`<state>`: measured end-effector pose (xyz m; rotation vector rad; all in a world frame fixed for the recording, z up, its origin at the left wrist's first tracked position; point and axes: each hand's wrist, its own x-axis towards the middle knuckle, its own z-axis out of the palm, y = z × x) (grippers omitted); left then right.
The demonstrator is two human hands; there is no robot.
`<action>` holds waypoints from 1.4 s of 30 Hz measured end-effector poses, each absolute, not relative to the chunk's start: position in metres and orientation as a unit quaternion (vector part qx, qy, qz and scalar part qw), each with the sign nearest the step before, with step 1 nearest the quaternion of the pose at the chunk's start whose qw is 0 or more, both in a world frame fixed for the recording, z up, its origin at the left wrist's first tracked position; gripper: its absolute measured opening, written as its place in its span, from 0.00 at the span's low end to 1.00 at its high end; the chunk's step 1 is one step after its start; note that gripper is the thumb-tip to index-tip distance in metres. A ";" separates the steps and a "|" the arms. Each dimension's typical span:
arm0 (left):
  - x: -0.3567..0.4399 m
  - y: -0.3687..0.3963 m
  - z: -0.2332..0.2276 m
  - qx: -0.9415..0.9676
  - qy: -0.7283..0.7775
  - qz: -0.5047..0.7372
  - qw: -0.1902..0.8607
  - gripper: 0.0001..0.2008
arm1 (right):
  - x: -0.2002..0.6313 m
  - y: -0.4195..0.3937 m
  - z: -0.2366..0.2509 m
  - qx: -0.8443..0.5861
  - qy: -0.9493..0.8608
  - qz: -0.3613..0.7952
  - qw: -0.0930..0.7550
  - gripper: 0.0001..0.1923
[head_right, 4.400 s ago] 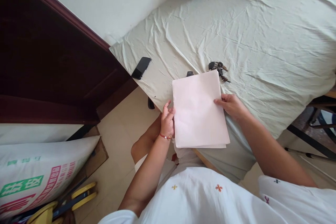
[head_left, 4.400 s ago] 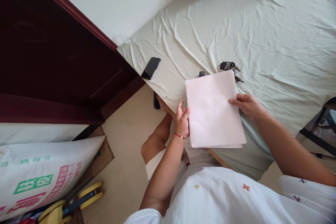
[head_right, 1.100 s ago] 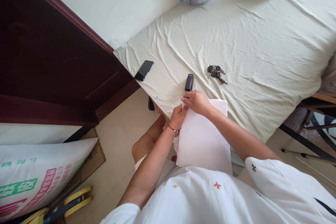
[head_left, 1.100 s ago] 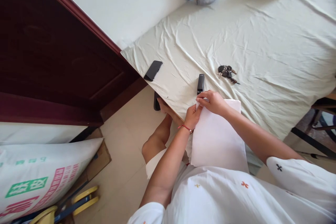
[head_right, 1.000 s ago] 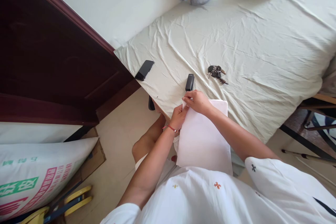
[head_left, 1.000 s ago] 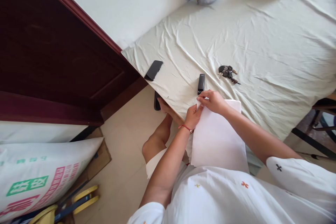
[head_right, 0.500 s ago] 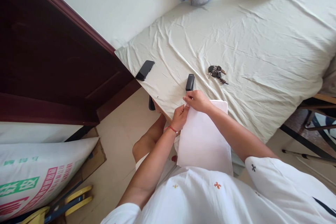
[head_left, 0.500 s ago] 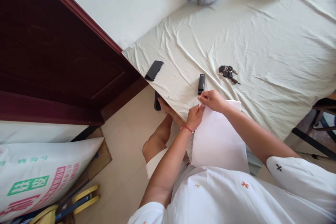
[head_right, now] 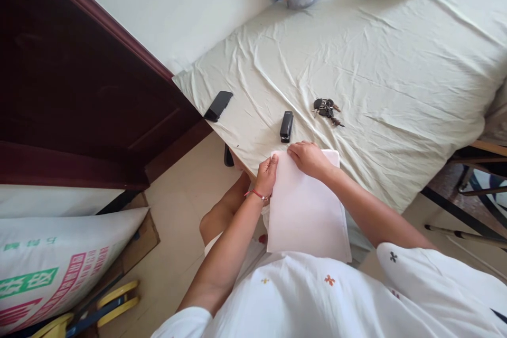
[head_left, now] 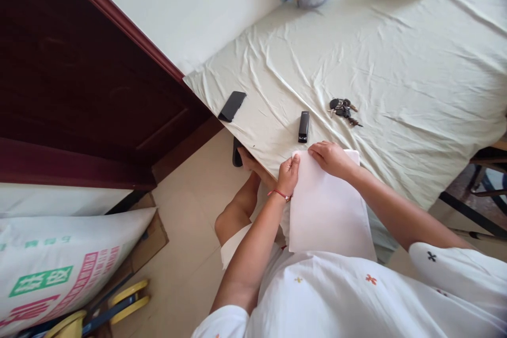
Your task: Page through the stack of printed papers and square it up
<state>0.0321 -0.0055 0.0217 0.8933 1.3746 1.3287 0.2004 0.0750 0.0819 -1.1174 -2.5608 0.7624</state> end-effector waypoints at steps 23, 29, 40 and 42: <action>0.019 0.014 0.042 0.397 0.547 0.506 0.537 0.31 | 0.206 0.086 0.084 -0.369 -0.855 0.340 0.129 0.16; 0.009 0.020 0.027 0.389 0.578 0.539 0.474 0.30 | 0.228 0.110 0.084 -0.428 -0.835 0.338 0.078 0.14; 0.009 0.019 0.023 0.312 0.607 0.610 0.403 0.29 | 0.275 0.096 0.060 -0.446 -0.453 0.712 0.297 0.30; 0.011 0.019 0.026 0.299 0.613 0.622 0.384 0.30 | 0.275 0.082 0.059 -0.431 -0.410 0.753 0.282 0.29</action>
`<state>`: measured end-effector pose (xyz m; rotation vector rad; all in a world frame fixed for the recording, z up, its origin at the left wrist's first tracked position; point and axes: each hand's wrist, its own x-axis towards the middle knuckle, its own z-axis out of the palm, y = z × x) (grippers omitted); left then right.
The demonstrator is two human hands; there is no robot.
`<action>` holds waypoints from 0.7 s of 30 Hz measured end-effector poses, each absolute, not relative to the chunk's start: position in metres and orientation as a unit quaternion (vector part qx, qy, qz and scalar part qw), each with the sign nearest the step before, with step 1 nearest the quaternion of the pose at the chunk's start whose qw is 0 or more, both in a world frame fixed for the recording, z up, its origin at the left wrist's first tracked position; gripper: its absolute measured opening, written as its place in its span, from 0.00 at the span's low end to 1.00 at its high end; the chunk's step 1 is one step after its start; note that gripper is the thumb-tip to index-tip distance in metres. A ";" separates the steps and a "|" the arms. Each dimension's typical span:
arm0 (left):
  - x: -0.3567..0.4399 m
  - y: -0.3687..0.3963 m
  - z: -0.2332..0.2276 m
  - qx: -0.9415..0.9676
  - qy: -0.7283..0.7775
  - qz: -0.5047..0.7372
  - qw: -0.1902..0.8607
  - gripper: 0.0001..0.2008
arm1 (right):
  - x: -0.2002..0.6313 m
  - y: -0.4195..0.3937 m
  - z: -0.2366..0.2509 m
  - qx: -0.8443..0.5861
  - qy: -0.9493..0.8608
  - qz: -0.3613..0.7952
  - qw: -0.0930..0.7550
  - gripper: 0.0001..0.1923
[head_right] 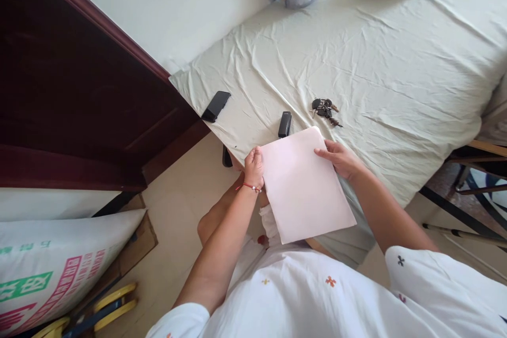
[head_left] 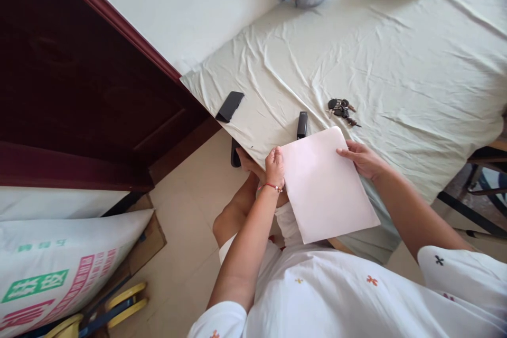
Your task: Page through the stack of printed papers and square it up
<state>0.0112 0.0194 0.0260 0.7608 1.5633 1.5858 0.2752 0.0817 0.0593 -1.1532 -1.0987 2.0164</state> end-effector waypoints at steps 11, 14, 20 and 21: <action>0.016 0.003 0.049 0.214 0.501 0.645 0.536 0.32 | 0.276 0.057 0.064 -0.470 -0.332 0.779 0.250 0.23; 0.017 -0.002 0.049 0.200 0.515 0.618 0.559 0.34 | 0.274 0.053 0.063 -0.463 -0.324 0.788 0.243 0.23; 0.016 -0.012 0.059 0.225 0.456 0.622 0.596 0.36 | 0.272 0.062 0.068 -0.489 -0.364 0.734 0.299 0.23; 0.017 -0.014 0.061 0.235 0.448 0.604 0.616 0.35 | 0.272 0.066 0.073 -0.490 -0.376 0.715 0.328 0.23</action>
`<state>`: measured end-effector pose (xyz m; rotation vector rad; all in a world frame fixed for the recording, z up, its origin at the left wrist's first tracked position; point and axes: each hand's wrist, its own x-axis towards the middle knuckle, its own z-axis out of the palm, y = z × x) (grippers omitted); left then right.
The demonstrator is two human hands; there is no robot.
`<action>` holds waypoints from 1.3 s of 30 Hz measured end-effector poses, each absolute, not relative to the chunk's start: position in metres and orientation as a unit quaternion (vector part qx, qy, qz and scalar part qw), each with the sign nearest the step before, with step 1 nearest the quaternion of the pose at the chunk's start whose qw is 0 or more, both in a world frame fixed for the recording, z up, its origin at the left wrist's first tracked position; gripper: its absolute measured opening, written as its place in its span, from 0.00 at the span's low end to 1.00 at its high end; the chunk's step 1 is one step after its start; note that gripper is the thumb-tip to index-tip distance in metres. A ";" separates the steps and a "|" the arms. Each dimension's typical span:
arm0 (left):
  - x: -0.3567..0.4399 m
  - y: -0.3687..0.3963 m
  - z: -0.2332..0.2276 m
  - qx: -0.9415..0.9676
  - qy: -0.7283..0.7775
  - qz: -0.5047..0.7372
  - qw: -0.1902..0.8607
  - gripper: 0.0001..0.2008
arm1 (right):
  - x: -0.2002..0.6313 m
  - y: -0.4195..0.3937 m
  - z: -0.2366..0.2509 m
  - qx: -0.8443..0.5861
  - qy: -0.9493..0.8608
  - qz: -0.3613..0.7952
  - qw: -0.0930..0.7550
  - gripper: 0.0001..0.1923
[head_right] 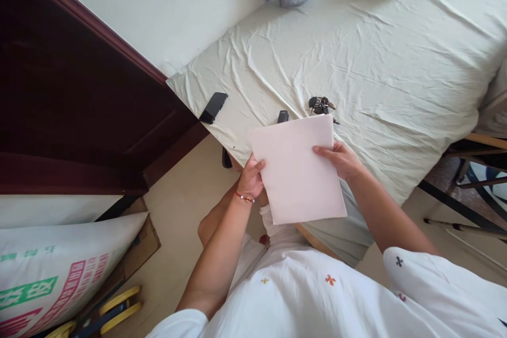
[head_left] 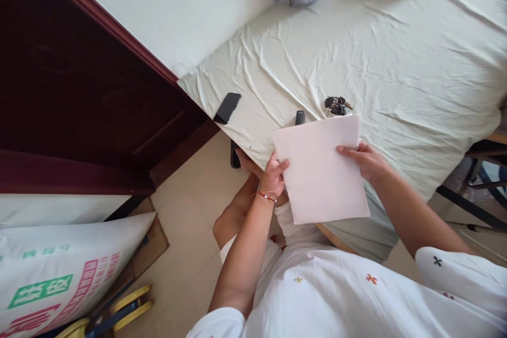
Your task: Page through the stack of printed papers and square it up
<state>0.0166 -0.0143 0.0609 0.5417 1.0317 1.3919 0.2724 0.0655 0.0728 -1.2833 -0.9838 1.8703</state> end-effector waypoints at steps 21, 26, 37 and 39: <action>0.006 -0.011 0.060 0.482 0.536 0.535 0.440 0.26 | 0.280 0.088 0.110 -0.364 -0.613 0.582 0.392 0.23; 0.008 -0.010 0.072 0.451 0.550 0.522 0.471 0.24 | 0.279 0.093 0.110 -0.378 -0.625 0.578 0.365 0.26; 0.014 -0.017 0.062 0.280 0.465 0.587 0.601 0.31 | 0.285 0.057 0.077 -0.470 -0.437 0.720 0.264 0.26; 0.013 -0.011 0.061 0.261 0.466 0.616 0.579 0.30 | 0.284 0.044 0.064 -0.480 -0.418 0.732 0.244 0.26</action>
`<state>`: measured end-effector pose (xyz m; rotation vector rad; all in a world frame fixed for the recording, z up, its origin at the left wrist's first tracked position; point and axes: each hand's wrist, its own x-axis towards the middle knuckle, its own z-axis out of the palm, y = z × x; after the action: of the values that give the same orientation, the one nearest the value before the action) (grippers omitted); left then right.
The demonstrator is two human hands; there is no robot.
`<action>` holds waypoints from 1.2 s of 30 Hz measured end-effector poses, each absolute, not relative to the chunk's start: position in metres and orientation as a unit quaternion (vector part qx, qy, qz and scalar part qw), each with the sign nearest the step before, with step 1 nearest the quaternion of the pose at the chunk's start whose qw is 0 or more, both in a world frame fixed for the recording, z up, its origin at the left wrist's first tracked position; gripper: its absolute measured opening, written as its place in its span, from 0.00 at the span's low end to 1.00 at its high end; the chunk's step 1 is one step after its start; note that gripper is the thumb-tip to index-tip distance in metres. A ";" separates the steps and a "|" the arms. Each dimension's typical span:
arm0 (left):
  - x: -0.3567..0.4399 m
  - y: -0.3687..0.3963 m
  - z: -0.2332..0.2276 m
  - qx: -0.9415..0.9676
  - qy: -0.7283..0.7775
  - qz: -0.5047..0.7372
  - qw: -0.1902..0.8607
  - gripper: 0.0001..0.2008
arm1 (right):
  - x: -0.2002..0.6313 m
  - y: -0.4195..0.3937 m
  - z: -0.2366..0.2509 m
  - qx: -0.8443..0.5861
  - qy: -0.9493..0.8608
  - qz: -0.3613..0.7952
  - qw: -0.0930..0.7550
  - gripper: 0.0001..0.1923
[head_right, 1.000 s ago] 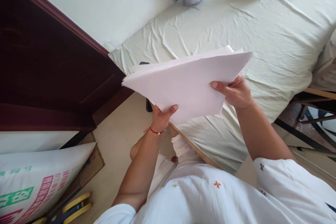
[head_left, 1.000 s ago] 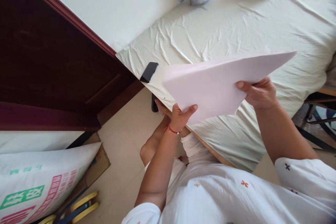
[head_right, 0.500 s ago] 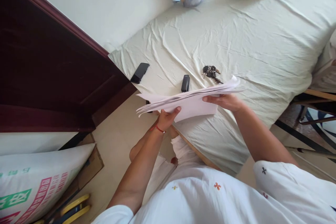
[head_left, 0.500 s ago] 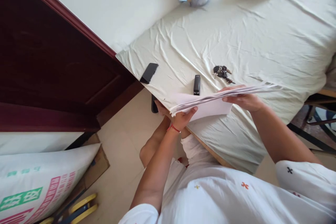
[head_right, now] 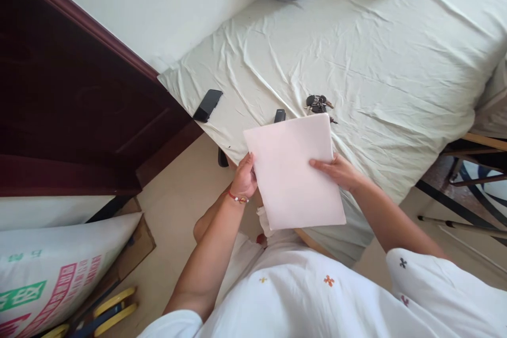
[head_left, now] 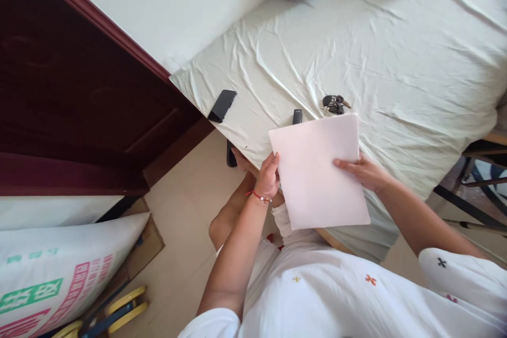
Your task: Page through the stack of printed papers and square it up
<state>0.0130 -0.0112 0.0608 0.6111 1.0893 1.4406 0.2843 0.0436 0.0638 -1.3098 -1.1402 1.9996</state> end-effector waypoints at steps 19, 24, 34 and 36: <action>0.025 -0.019 0.050 0.328 0.541 0.570 0.525 0.32 | 0.279 0.065 0.070 -0.538 -0.588 0.451 0.402 0.27; 0.027 -0.022 0.048 0.290 0.543 0.577 0.537 0.31 | 0.278 0.062 0.069 -0.548 -0.629 0.387 0.392 0.28; 0.029 -0.027 0.037 0.251 0.540 0.577 0.559 0.31 | 0.280 0.058 0.062 -0.553 -0.691 0.284 0.370 0.29; 0.028 -0.027 0.035 0.250 0.544 0.574 0.559 0.32 | 0.280 0.058 0.061 -0.551 -0.679 0.313 0.371 0.29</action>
<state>0.0281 -0.0275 0.0347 0.5908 1.2838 1.3528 0.2798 0.0578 0.0613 -1.4132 -1.7406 0.8035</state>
